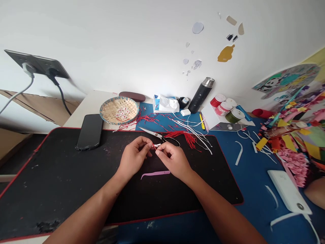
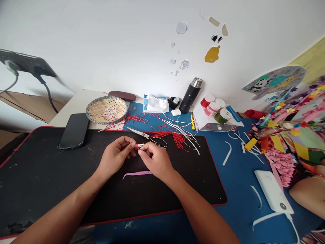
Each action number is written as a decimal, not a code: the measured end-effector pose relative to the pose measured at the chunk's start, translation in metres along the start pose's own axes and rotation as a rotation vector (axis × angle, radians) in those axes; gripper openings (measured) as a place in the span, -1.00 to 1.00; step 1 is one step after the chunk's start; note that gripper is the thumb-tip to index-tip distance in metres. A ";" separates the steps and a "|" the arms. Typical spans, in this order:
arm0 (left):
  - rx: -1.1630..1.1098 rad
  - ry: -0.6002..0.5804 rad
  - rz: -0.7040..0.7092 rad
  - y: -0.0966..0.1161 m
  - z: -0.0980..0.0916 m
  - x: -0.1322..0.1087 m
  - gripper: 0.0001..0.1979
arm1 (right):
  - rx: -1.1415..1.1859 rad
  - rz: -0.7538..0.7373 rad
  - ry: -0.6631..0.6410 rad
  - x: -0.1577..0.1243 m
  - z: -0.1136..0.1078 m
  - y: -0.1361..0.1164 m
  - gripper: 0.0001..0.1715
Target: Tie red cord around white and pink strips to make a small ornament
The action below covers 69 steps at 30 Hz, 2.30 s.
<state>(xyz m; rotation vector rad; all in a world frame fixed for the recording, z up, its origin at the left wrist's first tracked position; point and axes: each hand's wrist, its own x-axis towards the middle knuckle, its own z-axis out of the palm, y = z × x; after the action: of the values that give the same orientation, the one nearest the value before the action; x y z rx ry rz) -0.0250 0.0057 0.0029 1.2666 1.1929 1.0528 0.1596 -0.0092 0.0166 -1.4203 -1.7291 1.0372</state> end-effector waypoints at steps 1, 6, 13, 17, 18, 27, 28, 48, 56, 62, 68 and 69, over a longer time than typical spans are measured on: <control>-0.018 -0.003 -0.011 0.000 0.000 0.001 -0.73 | 0.004 0.001 -0.012 -0.001 0.001 0.000 -0.85; -0.043 0.014 -0.020 -0.003 -0.001 0.002 -0.69 | 0.017 0.015 -0.060 -0.005 0.005 -0.002 -0.86; 0.005 0.059 -0.025 -0.009 -0.004 0.003 -0.64 | 0.026 0.045 -0.105 -0.016 0.007 0.005 -0.86; 0.016 0.087 -0.030 -0.008 -0.002 0.003 -0.64 | 0.024 0.045 -0.183 -0.022 0.007 0.007 -0.84; 0.014 0.091 -0.026 -0.008 -0.002 0.003 -0.64 | 0.021 0.042 -0.193 -0.023 0.007 0.007 -0.84; 0.044 0.096 0.054 -0.001 0.000 0.000 -0.72 | 0.084 0.049 -0.241 -0.020 0.006 0.005 -0.87; 0.043 0.101 0.064 -0.001 -0.001 -0.001 -0.72 | 0.133 0.064 -0.239 -0.019 0.004 0.005 -0.84; -0.318 -0.040 -0.065 0.004 -0.010 0.007 -0.55 | 0.267 0.085 -0.025 0.019 0.006 0.002 -0.59; -0.251 -0.235 -0.137 0.004 -0.018 0.012 -0.61 | 0.290 0.061 0.088 0.023 0.002 0.011 -0.50; -0.235 -0.180 -0.141 0.003 -0.011 0.011 -0.64 | 0.297 0.061 0.077 0.022 0.003 0.014 -0.54; -0.202 -0.135 -0.164 0.004 -0.008 0.009 -0.61 | 0.284 0.046 0.039 0.018 0.001 0.017 -0.61; -0.194 -0.130 -0.170 0.004 -0.007 0.009 -0.60 | 0.292 0.046 0.030 0.018 0.001 0.018 -0.63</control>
<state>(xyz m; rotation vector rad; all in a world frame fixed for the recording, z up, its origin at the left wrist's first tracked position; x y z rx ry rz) -0.0309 0.0156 0.0072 1.0480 1.0529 0.9235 0.1635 0.0096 0.0008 -1.2863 -1.4601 1.2308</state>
